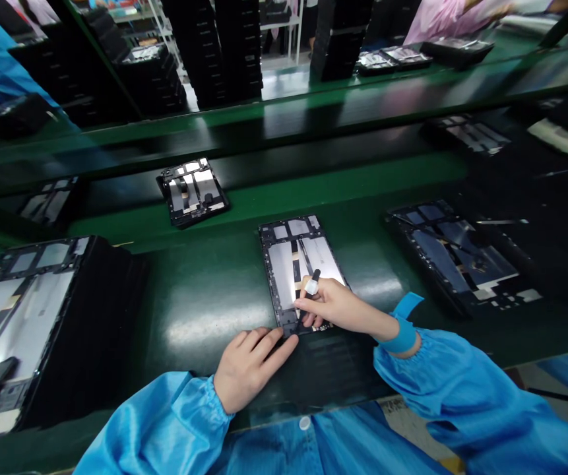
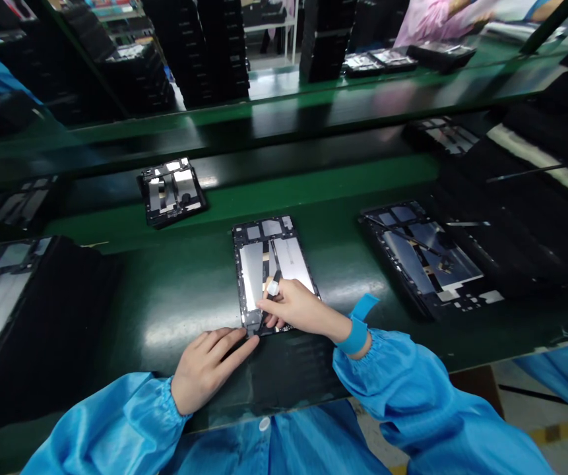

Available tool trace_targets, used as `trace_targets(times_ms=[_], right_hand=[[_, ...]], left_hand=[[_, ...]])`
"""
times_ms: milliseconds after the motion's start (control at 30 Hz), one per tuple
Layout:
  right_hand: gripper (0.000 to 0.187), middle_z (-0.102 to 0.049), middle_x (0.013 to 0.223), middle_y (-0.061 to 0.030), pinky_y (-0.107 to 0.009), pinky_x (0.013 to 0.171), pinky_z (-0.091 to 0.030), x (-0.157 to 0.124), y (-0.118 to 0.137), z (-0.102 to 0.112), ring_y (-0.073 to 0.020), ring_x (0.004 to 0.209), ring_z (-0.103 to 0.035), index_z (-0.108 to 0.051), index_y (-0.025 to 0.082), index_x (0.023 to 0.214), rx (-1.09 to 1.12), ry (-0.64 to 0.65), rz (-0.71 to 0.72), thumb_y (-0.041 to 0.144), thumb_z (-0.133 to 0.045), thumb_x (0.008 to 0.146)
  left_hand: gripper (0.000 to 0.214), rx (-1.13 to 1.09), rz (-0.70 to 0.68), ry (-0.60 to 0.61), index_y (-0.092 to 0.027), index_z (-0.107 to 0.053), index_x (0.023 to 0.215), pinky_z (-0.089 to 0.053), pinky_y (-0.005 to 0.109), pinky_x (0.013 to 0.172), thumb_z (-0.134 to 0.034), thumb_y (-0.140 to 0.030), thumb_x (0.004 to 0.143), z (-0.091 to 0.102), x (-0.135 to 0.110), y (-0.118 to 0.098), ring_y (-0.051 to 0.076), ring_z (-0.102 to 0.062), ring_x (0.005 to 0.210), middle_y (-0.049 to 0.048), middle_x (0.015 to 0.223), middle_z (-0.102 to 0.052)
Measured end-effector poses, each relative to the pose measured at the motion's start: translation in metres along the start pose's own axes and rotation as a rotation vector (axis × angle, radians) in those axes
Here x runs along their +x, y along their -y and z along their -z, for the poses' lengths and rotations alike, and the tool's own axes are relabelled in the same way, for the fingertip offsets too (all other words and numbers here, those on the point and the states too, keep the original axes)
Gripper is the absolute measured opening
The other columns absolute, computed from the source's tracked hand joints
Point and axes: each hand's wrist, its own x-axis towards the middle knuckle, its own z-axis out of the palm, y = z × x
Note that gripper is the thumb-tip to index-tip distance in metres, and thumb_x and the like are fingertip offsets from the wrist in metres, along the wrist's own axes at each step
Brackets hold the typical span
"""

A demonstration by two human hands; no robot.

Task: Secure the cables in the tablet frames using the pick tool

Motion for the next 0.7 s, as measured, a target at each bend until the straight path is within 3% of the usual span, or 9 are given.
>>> trace_targets(times_ms=[167, 367, 533, 700], right_hand=[[0.024, -0.066, 0.057, 0.0014, -0.023, 0.047, -0.055, -0.004, 0.002, 0.003, -0.0176, 0.056, -0.071, -0.054, 0.019, 0.079, 0.015, -0.036, 0.015, 0.039, -0.067, 0.082], [0.018, -0.065, 0.065, -0.0003, -0.026, 0.054, -0.052, -0.028, -0.008, 0.016, -0.0177, 0.063, -0.067, -0.057, 0.02, 0.08, -0.129, -0.238, 0.124, 0.035, -0.059, 0.089], [0.018, -0.063, 0.07, -0.0004, -0.028, 0.06, -0.048, -0.038, -0.015, 0.014, -0.0179, 0.067, -0.064, -0.061, 0.02, 0.08, -0.249, -0.244, 0.195, 0.034, -0.058, 0.091], [0.017, -0.064, 0.07, -0.0005, -0.028, 0.06, -0.049, -0.035, -0.018, 0.013, -0.0182, 0.067, -0.065, -0.06, 0.02, 0.079, -0.149, -0.234, 0.196, 0.033, -0.059, 0.09]], left_hand=[[0.038, 0.062, -0.006, 0.059, -0.014, -0.057, 0.128, -0.046, 0.033, 0.071, -0.031, -0.011, 0.101, 0.006, 0.006, -0.003, 0.021, -0.058, 0.092, 0.0105, 0.114, -0.065], [0.036, -0.01, 0.0, 0.069, -0.016, -0.058, 0.125, -0.047, 0.033, 0.072, -0.033, -0.011, 0.101, 0.004, 0.01, 0.004, 0.021, -0.057, 0.092, 0.0106, 0.11, -0.063], [0.033, -0.064, 0.021, 0.028, -0.017, -0.058, 0.125, -0.048, 0.033, 0.073, -0.038, -0.011, 0.1, -0.002, 0.007, 0.007, 0.021, -0.058, 0.093, 0.0105, 0.109, -0.062], [0.031, -0.079, 0.026, 0.008, -0.018, -0.059, 0.124, -0.05, 0.035, 0.078, -0.042, -0.012, 0.099, -0.003, 0.006, 0.007, 0.022, -0.058, 0.1, 0.0116, 0.115, -0.062]])
